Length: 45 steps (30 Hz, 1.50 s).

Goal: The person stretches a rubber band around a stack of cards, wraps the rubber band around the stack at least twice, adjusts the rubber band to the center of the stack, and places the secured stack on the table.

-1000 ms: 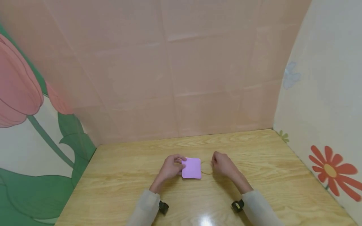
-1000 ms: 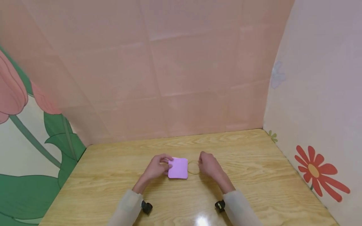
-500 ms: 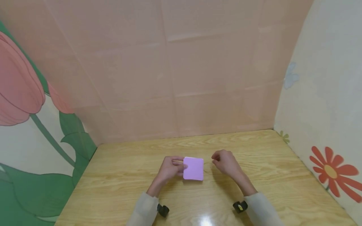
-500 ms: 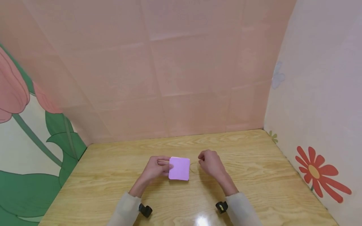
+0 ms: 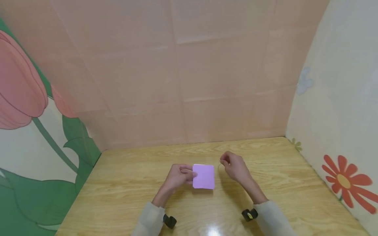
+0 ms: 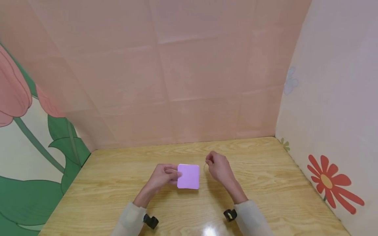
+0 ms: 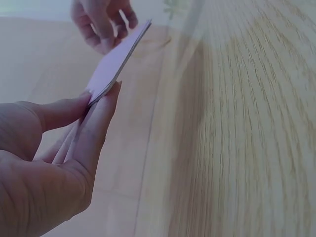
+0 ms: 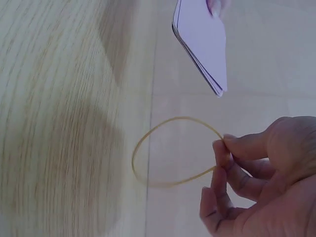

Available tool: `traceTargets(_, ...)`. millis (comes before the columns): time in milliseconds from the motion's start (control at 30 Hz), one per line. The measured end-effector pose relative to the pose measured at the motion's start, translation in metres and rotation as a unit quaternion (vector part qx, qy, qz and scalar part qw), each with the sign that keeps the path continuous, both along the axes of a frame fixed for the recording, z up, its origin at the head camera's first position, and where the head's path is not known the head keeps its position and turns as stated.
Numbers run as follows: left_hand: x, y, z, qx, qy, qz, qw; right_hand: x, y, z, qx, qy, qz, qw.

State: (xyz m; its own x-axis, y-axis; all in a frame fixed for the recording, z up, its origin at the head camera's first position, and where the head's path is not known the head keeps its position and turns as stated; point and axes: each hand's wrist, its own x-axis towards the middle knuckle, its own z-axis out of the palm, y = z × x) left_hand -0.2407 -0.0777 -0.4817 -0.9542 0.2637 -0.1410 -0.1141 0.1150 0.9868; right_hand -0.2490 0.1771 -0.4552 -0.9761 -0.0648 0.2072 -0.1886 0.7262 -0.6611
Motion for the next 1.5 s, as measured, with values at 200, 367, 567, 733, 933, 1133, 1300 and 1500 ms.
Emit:
traceTargets(200, 0.003, 0.001, 0.002, 0.021, -0.003, -0.014, 0.9997, 0.000, -0.008, 0.005, -0.034, 0.014, -0.008, 0.999)
traceTargets(367, 0.004, 0.002, 0.002, 0.025, -0.009, -0.016, 0.9995, 0.001, -0.016, 0.007, -0.066, 0.017, -0.008, 0.998)
traceTargets(567, 0.002, 0.001, -0.003, 0.030, -0.015, -0.007, 0.9994, 0.007, -0.024, 0.010, -0.107, -0.002, 0.014, 0.994)
traceTargets(733, 0.001, 0.001, -0.005, 0.036, -0.024, 0.000, 0.9991, 0.011, -0.029, 0.012, -0.122, -0.008, 0.029, 0.992)
traceTargets(933, 0.000, 0.002, -0.006, 0.053, -0.027, 0.002, 0.9982, 0.015, -0.032, 0.011, -0.116, -0.016, 0.027, 0.993)
traceTargets(1133, -0.001, 0.001, -0.007, 0.061, -0.030, 0.015, 0.9976, 0.018, -0.034, 0.007, -0.131, -0.019, 0.028, 0.991)
traceTargets(1300, -0.003, 0.000, -0.007, 0.074, -0.030, 0.030, 0.9964, 0.020, -0.035, 0.004, -0.138, -0.021, 0.025, 0.990)
traceTargets(1500, -0.004, -0.002, -0.007, 0.080, -0.033, 0.040, 0.9954, 0.022, -0.036, -0.002, -0.152, -0.023, 0.026, 0.988)
